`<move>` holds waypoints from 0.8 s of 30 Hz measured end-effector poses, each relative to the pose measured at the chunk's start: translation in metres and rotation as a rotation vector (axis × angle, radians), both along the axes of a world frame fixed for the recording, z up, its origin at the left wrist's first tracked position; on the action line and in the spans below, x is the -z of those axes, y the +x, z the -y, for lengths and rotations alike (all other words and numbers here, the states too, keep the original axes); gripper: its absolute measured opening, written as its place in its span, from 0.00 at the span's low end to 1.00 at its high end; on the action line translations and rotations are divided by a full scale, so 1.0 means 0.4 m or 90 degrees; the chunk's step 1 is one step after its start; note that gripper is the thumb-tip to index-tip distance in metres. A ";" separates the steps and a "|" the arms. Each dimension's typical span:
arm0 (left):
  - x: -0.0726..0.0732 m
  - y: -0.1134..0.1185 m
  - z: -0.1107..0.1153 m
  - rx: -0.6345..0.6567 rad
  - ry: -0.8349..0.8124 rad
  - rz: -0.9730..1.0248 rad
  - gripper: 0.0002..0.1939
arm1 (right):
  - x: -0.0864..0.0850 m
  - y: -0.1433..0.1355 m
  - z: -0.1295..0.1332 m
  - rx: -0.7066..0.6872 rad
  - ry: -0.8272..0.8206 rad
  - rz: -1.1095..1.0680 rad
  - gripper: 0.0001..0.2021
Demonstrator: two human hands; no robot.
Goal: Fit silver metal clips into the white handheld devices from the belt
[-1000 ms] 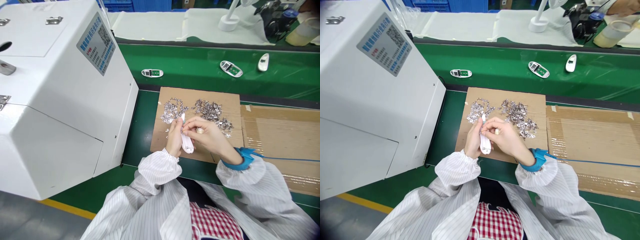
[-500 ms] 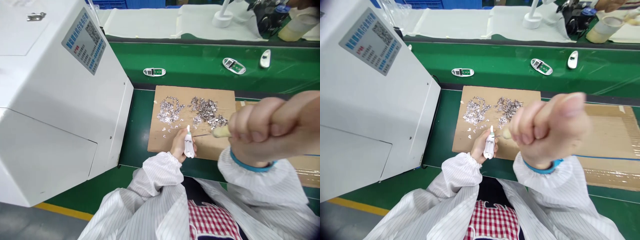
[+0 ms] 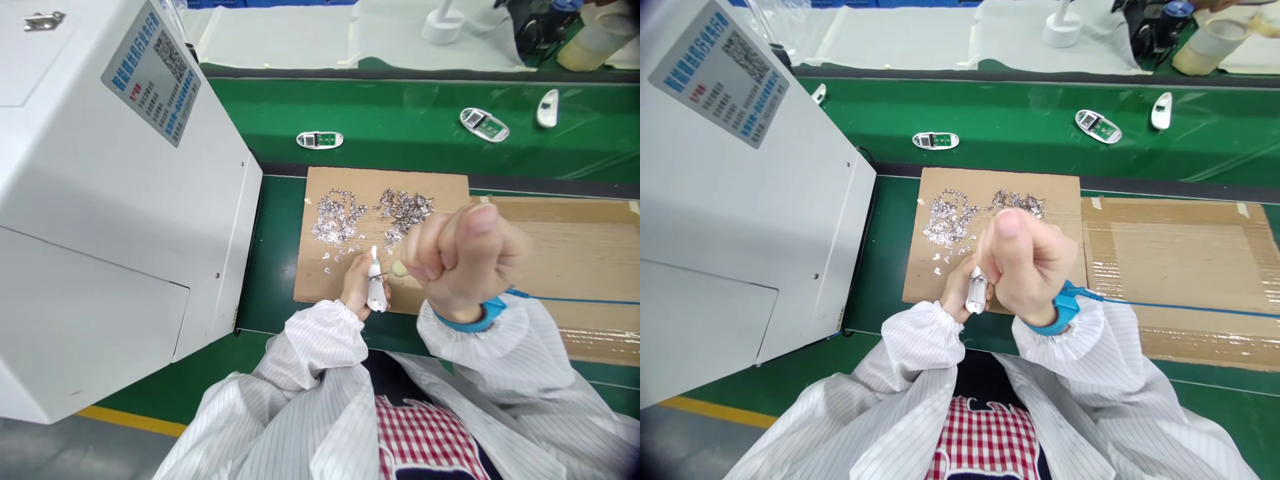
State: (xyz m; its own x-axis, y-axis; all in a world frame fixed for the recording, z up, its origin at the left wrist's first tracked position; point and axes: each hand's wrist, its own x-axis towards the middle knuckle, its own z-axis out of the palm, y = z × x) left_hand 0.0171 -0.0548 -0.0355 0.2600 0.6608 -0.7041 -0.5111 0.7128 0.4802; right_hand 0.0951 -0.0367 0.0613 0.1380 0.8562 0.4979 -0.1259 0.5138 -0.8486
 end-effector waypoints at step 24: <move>0.004 -0.018 0.005 0.071 0.073 -0.010 0.10 | 0.008 0.025 -0.004 -0.022 -0.020 -0.024 0.26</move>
